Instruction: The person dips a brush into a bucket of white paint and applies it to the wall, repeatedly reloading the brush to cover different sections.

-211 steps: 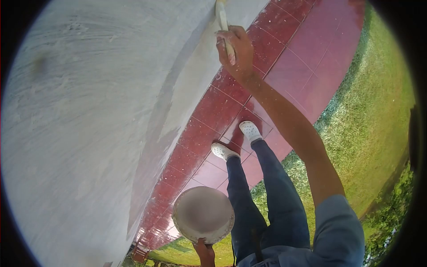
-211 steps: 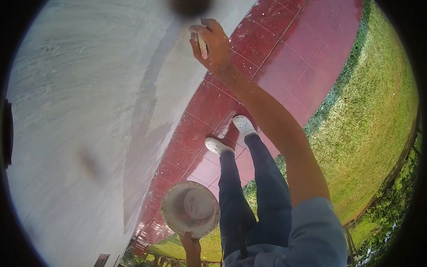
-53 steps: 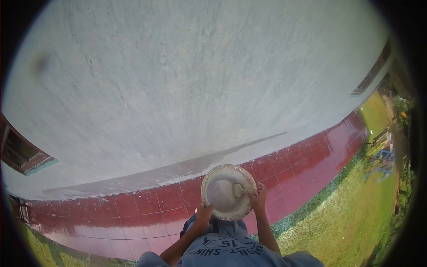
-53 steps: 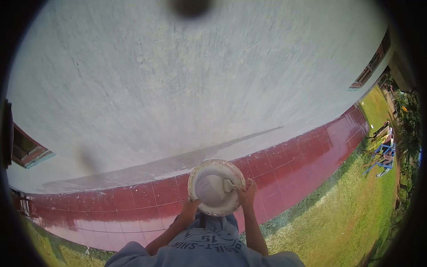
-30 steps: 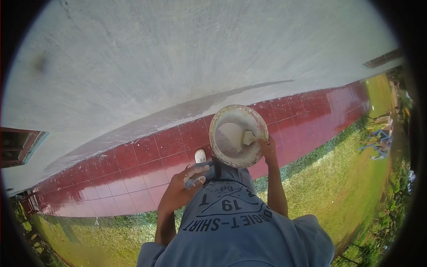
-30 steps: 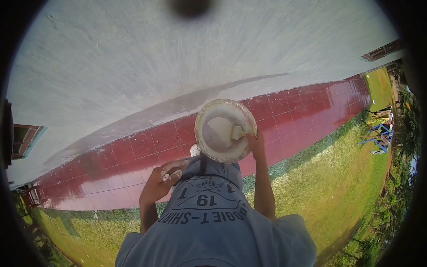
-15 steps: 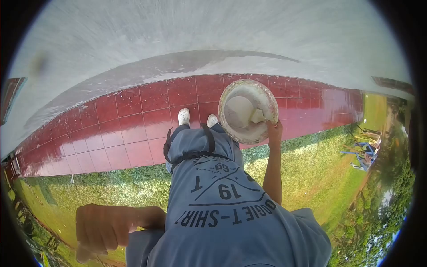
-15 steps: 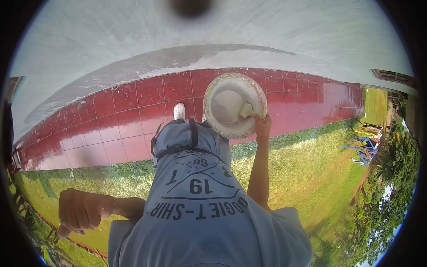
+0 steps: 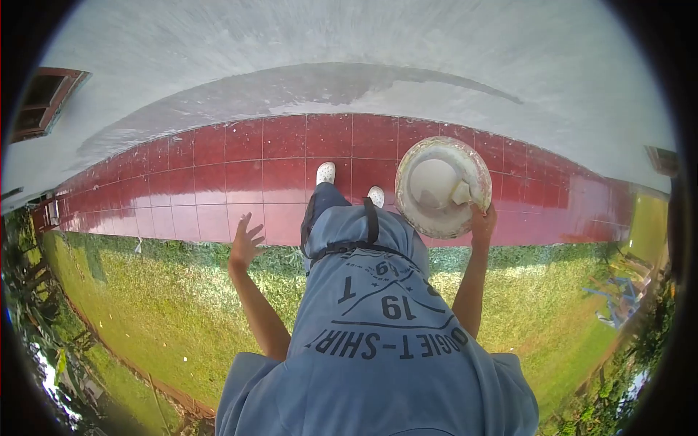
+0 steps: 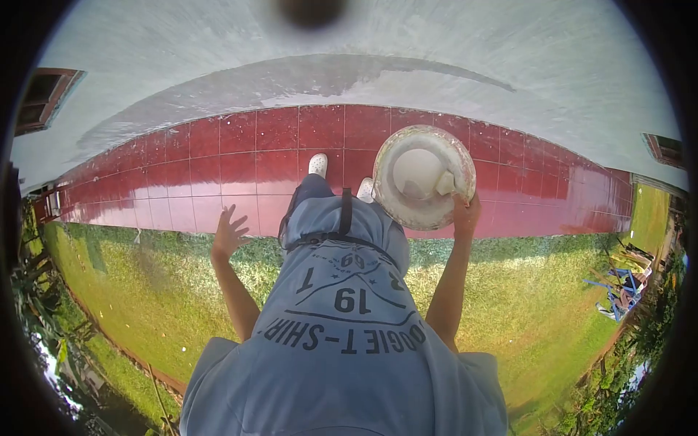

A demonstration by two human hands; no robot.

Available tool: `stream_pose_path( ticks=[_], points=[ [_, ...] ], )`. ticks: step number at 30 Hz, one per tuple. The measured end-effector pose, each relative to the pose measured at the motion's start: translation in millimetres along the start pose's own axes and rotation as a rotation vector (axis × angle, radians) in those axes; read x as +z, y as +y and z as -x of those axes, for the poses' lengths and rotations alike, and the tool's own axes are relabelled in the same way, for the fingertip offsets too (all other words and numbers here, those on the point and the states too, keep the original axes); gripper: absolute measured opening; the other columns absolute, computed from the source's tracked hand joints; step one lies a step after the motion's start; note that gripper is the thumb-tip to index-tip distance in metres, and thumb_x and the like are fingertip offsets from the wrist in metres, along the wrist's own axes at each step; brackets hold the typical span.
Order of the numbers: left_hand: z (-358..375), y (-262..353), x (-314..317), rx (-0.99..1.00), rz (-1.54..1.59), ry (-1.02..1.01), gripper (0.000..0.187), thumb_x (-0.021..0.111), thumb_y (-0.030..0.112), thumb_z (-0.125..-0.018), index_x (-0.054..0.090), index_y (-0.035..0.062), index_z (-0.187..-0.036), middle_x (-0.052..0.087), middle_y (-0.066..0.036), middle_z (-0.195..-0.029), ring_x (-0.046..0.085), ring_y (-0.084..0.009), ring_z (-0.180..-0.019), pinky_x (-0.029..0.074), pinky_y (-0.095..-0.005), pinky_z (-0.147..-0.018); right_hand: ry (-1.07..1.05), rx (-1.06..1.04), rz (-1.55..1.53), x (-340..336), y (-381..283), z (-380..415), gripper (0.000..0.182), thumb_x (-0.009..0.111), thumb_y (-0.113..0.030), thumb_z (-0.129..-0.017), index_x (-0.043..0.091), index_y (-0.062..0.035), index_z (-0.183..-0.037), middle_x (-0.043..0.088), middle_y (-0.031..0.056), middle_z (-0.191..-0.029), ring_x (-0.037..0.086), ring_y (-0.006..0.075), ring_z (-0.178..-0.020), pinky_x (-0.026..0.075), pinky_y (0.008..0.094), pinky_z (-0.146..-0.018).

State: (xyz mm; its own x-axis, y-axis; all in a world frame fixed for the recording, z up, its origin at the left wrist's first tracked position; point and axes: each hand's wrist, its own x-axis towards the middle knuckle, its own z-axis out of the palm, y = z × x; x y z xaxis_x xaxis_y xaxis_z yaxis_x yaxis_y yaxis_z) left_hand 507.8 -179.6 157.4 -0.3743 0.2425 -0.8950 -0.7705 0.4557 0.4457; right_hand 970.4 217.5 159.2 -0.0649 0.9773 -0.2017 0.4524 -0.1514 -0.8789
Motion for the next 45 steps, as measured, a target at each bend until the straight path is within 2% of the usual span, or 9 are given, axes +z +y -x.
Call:
stream_pose_path(
  ticks=[2, 4, 8, 10, 12, 15, 26, 38, 45],
  points=[
    [-16.2, -45.0, 11.6, 0.066, 0.257, -0.167, 0.070, 0.043, 0.056, -0.098, 0.033, 0.0120, -0.152, 0.042, -0.021, -0.148, 0.051, -0.0333, -0.130, 0.035, -0.0518, -0.109, 0.021, 0.027, 0.051, -27.1, 18.3, 4.2, 0.039, 0.073, -0.017, -0.080, 0.064, 0.0028, -0.113, 0.068, 0.0083, -0.096, 0.059, 0.0162, -0.086, 0.048, 0.0321, -0.077],
    [-61.8, -78.3, 20.9, 0.328, -0.840, 0.112, 0.069, 0.040, 0.053, -0.101, 0.032, 0.0068, -0.151, 0.049, -0.024, -0.142, 0.050, -0.0368, -0.130, 0.040, -0.0471, -0.106, 0.026, -0.005, 0.089, -40.4, 47.3, -5.7, 0.042, 0.072, -0.016, -0.078, 0.064, 0.0036, -0.113, 0.069, 0.0112, -0.097, 0.061, 0.0187, -0.087, 0.048, 0.0330, -0.078],
    [17.0, -34.8, 62.8, 0.345, -0.823, -0.055, 0.064, 0.042, 0.048, -0.101, 0.035, 0.0065, -0.149, 0.051, -0.023, -0.141, 0.050, -0.0364, -0.130, 0.040, -0.0454, -0.107, 0.004, -0.003, 0.121, -54.7, 65.9, -16.1, 0.041, 0.071, -0.014, -0.078, 0.063, 0.0042, -0.114, 0.067, 0.0095, -0.097, 0.059, 0.0166, -0.087, 0.047, 0.0322, -0.077],
    [41.8, -33.9, 75.4, 0.375, -0.116, -0.021, 0.058, 0.049, 0.041, -0.100, 0.041, 0.0066, -0.146, 0.055, -0.022, -0.137, 0.051, -0.0331, -0.130, 0.038, -0.0410, -0.108, -0.003, -0.003, 0.124, -66.3, 79.3, -20.5, 0.042, 0.072, -0.015, -0.077, 0.064, 0.0045, -0.113, 0.069, 0.0128, -0.097, 0.062, 0.0194, -0.086, 0.049, 0.0336, -0.078],
    [41.3, -44.5, 72.0, 0.440, -0.042, 0.004, 0.056, 0.054, 0.036, -0.098, 0.043, 0.0064, -0.145, 0.056, -0.024, -0.135, 0.053, -0.0351, -0.128, 0.040, -0.0402, -0.107, -0.031, -0.007, 0.177, -77.7, 90.0, -32.3, 0.041, 0.071, -0.016, -0.078, 0.064, 0.0044, -0.112, 0.069, 0.0122, -0.097, 0.061, 0.0190, -0.086, 0.048, 0.0331, -0.078],
    [39.6, -69.8, 70.3, 0.421, -0.924, 0.419, 0.059, 0.057, 0.035, -0.096, 0.042, 0.0079, -0.146, 0.052, -0.028, -0.138, 0.054, -0.0398, -0.126, 0.044, -0.0440, -0.103, -0.053, -0.082, 0.096, -78.7, 64.6, -29.9, 0.037, 0.070, -0.016, -0.080, 0.063, 0.0036, -0.111, 0.068, 0.0099, -0.095, 0.059, 0.0165, -0.086, 0.048, 0.0320, -0.078],
    [81.1, -64.9, 184.9, 0.478, -1.146, 0.045, 0.062, 0.056, 0.040, -0.096, 0.041, 0.0087, -0.147, 0.051, -0.027, -0.140, 0.048, -0.0394, -0.131, 0.040, -0.0435, -0.108, -0.086, -0.169, -0.027, -74.0, -29.0, -17.8, 0.034, 0.069, -0.011, -0.083, 0.062, 0.0025, -0.113, 0.066, 0.0073, -0.099, 0.057, 0.0118, -0.090, 0.046, 0.0288, -0.080],
    [127.8, -21.3, 323.2, 0.664, -0.447, -0.491, 0.072, 0.056, 0.038, -0.098, 0.027, -0.0004, -0.151, 0.043, -0.026, -0.145, 0.040, -0.0342, -0.139, 0.034, -0.0416, -0.113, -0.138, -0.215, -0.126, -72.5, -92.4, -5.5, 0.036, 0.068, -0.006, -0.085, 0.061, 0.0031, -0.119, 0.066, 0.0093, -0.108, 0.058, 0.0144, -0.097, 0.045, 0.0296, -0.087],
    [126.5, -37.9, 354.5, 0.387, -0.144, -0.607, 0.059, 0.065, 0.010, -0.087, 0.042, -0.0010, -0.141, 0.058, -0.013, -0.129, 0.055, -0.0214, -0.118, 0.043, -0.0351, -0.101, -0.177, -0.198, -0.217, -67.1, -93.9, -2.0, 0.036, 0.071, -0.009, -0.086, 0.060, 0.0037, -0.118, 0.066, 0.0102, -0.107, 0.059, 0.0138, -0.096, 0.045, 0.0290, -0.086]
  ],
)
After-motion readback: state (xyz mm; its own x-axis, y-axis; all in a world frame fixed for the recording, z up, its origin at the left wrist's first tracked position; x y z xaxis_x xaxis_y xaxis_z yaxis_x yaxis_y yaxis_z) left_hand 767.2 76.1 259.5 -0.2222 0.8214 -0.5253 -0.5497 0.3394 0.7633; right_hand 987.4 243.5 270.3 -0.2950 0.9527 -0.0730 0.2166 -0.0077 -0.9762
